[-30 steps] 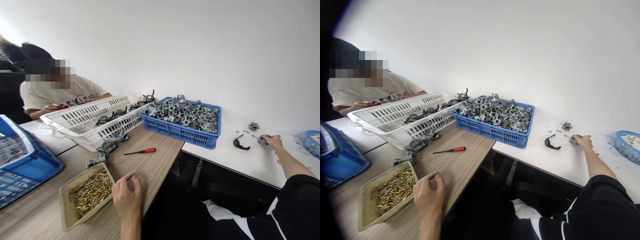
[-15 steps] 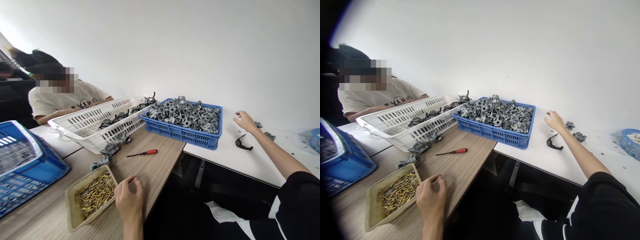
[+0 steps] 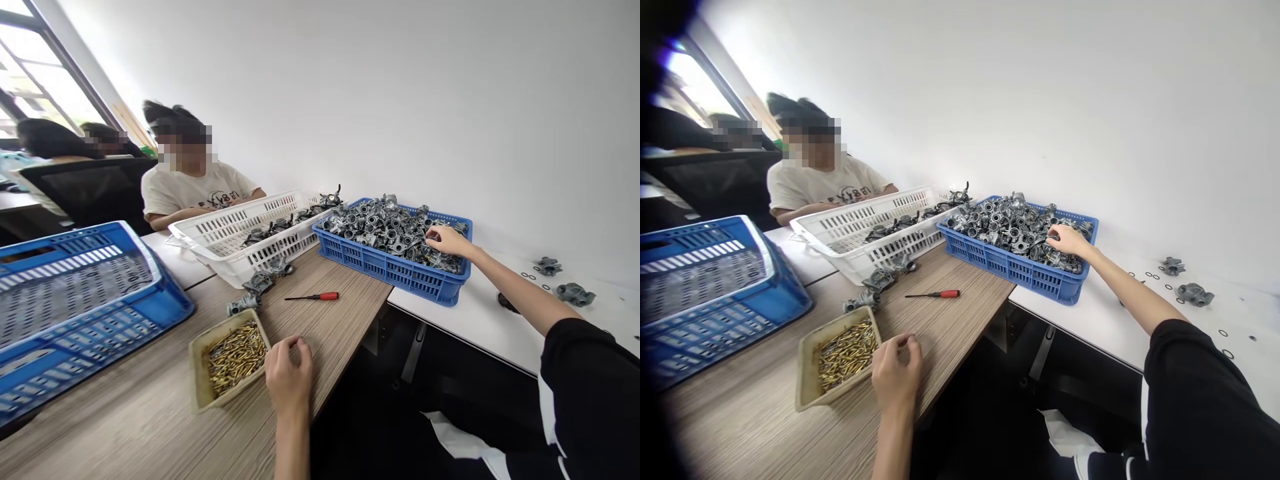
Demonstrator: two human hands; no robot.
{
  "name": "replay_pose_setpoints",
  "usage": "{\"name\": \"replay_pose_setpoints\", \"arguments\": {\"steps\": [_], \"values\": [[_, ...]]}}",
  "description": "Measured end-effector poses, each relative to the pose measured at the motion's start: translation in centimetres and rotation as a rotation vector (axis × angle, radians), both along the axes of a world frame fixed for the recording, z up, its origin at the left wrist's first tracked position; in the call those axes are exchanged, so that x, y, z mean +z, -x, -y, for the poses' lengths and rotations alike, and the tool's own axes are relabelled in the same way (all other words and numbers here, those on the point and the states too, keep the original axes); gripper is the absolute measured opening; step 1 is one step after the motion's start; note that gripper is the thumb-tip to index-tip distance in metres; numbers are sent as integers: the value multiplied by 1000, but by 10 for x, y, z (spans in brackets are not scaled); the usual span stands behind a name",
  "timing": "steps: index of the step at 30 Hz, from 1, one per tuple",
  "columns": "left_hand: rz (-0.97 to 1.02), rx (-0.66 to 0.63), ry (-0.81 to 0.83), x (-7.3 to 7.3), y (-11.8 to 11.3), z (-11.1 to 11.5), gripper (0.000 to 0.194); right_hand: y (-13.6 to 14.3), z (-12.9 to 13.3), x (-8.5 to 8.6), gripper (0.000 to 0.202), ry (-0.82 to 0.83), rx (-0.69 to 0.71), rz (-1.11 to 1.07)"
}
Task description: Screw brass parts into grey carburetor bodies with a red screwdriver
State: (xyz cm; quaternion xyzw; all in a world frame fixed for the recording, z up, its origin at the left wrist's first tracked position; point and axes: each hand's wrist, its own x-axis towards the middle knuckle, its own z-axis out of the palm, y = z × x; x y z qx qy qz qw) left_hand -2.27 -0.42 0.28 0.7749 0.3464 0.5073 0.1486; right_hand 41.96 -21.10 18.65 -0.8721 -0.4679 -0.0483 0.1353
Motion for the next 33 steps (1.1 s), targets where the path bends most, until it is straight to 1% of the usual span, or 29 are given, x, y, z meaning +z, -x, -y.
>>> {"name": "replay_pose_setpoints", "arguments": {"steps": [7,12,18,24,28,30,33], "values": [[6,3,-14,-1,-1,-1,15,0,-6,19,24,154,9,20],[20,-3,-7,1,-1,0,15,2,-8,25,19,200,-5,53],[9,1,21,3,-1,1,16,4,-9,30,17,194,-28,85],[16,-8,3,1,-1,0,15,5,-20,50,22,135,-47,121],[20,-9,-2,1,-1,0,15,21,-34,63,25,93,-1,123],[24,-11,14,1,-1,0,15,36,-41,67,25,61,50,104],[34,-13,42,2,-1,2,15,67,-53,71,24,16,157,61]]}}
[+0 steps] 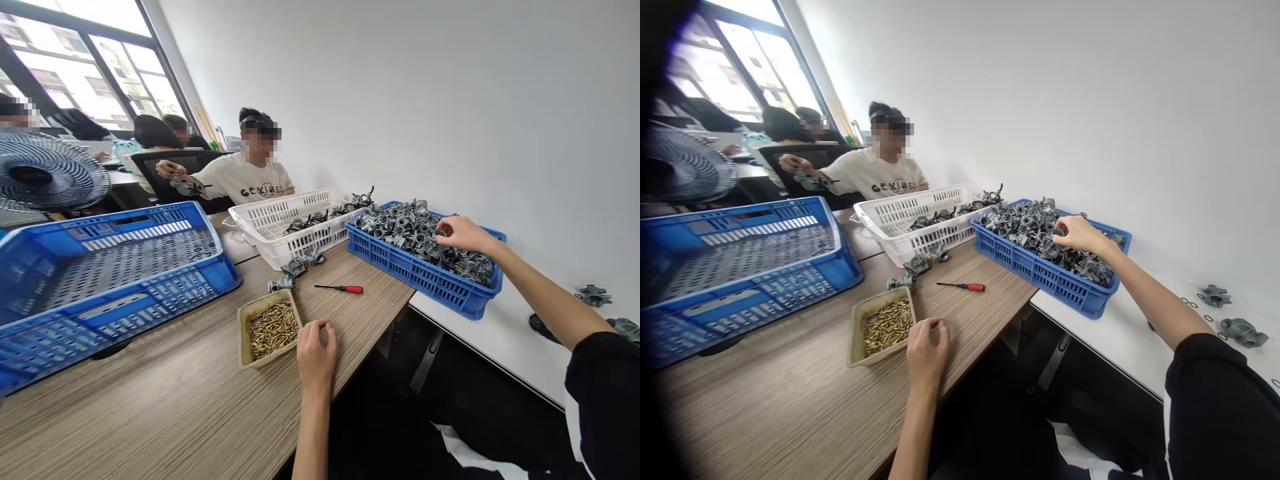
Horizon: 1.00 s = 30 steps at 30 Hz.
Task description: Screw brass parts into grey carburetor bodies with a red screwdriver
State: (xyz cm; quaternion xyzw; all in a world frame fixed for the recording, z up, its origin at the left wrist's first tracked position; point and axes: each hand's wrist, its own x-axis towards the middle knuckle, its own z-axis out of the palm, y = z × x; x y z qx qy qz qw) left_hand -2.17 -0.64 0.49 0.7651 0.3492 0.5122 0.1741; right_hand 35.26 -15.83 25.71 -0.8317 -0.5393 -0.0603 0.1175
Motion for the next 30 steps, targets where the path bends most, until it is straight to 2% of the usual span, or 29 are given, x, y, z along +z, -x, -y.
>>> {"name": "replay_pose_setpoints", "arguments": {"steps": [3,6,9,15,18,24,30], "values": [[11,6,18,0,-1,2,15,37,-14,-4,23,-6,135,-41],[21,10,21,-1,-2,3,15,74,-33,-21,19,13,286,-84],[37,16,11,0,-3,4,14,105,-57,-52,14,14,412,-145],[79,37,13,-1,-5,7,14,152,-104,-129,13,-14,565,-279],[87,37,14,-3,-7,7,13,172,-123,-153,13,-4,586,-279],[76,20,20,-5,-10,8,16,201,-143,-171,12,45,597,-192],[48,37,2,-3,-10,10,36,213,-142,-182,9,-12,573,-11]]}}
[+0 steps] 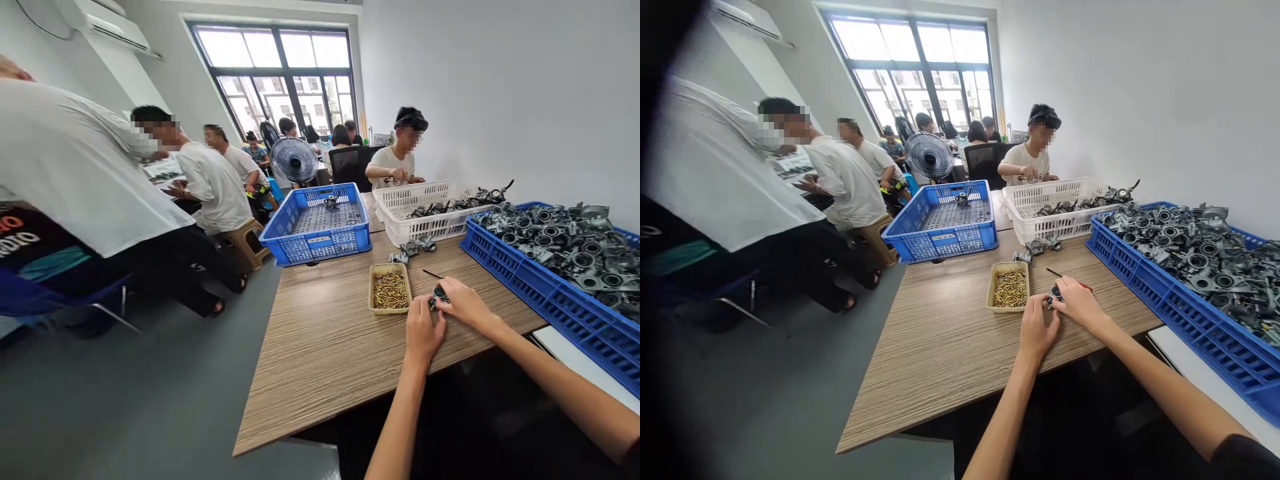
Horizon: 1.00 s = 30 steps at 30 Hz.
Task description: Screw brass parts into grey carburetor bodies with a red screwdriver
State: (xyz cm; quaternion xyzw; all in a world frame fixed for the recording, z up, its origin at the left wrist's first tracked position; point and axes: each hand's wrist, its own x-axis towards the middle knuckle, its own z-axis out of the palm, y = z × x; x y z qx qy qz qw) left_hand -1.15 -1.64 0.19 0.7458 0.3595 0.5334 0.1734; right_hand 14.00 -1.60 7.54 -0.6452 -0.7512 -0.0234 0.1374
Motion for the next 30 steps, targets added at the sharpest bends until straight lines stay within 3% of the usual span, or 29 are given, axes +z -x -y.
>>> {"name": "replay_pose_setpoints", "arguments": {"steps": [14,19,25,30], "values": [[-69,15,19,0,-1,2,33,-16,-8,-35,19,-336,26,142],[-88,25,2,-1,-3,2,32,-7,2,-43,20,-435,-6,224],[-103,47,-1,-3,-3,1,30,-5,16,-54,26,-537,-9,167],[-97,10,4,-4,-3,1,31,-4,40,-63,33,-476,-20,108]]}}
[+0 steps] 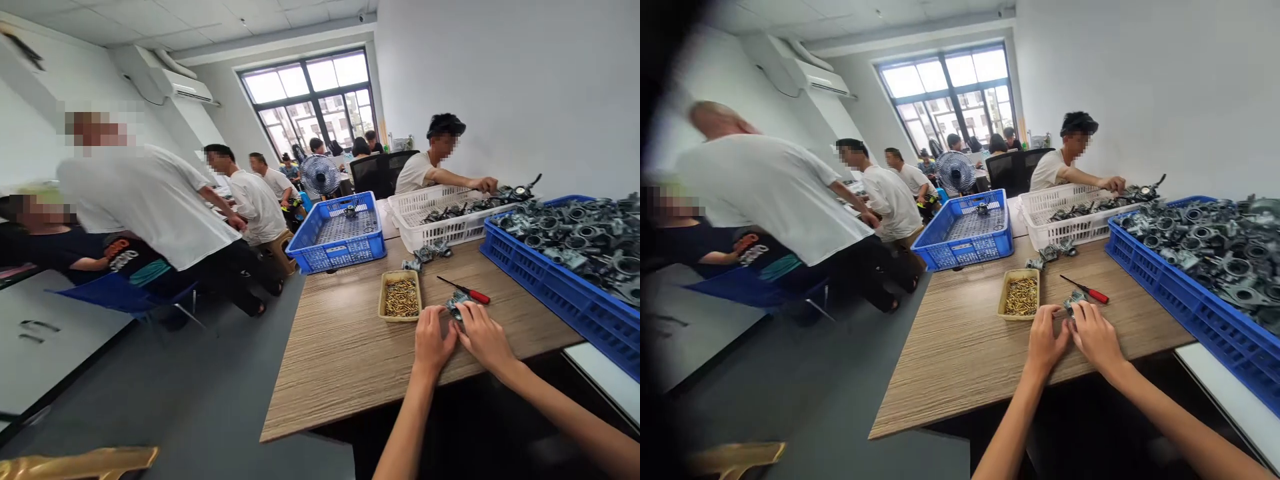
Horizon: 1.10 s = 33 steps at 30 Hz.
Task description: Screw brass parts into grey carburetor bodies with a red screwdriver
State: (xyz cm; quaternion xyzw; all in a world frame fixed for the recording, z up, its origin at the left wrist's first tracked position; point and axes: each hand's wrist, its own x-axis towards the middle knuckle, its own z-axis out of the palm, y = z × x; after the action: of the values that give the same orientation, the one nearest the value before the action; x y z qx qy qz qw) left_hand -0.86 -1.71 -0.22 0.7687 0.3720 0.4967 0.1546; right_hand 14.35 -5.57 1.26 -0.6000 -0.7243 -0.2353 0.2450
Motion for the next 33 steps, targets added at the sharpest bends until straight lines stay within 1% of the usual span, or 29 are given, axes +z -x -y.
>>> {"name": "replay_pose_setpoints", "arguments": {"steps": [3,6,8,11,15,18,20,23,26,29,33], "values": [[0,9,20,1,0,1,28,2,20,2,46,127,79,-73],[-3,-7,39,1,0,-1,27,0,36,9,58,229,158,-170],[-14,-13,43,1,1,-2,27,-6,40,14,55,252,178,-243],[-48,-20,45,2,1,-2,27,-26,37,16,42,215,171,-368],[-101,-3,44,2,1,0,27,-63,21,7,32,167,179,-602],[-141,2,41,3,0,0,28,-84,14,-5,29,211,173,-752],[-174,1,43,3,0,0,30,-91,13,-12,27,241,152,-803],[-219,-5,50,2,-3,0,39,-94,14,-19,25,272,159,-824],[-262,-44,64,1,-5,0,51,-92,17,-18,25,304,201,-824],[-270,-83,105,0,-5,0,56,-86,21,-10,29,322,223,-776],[-210,-97,143,-2,-1,-1,47,-65,19,5,45,287,209,-679]]}}
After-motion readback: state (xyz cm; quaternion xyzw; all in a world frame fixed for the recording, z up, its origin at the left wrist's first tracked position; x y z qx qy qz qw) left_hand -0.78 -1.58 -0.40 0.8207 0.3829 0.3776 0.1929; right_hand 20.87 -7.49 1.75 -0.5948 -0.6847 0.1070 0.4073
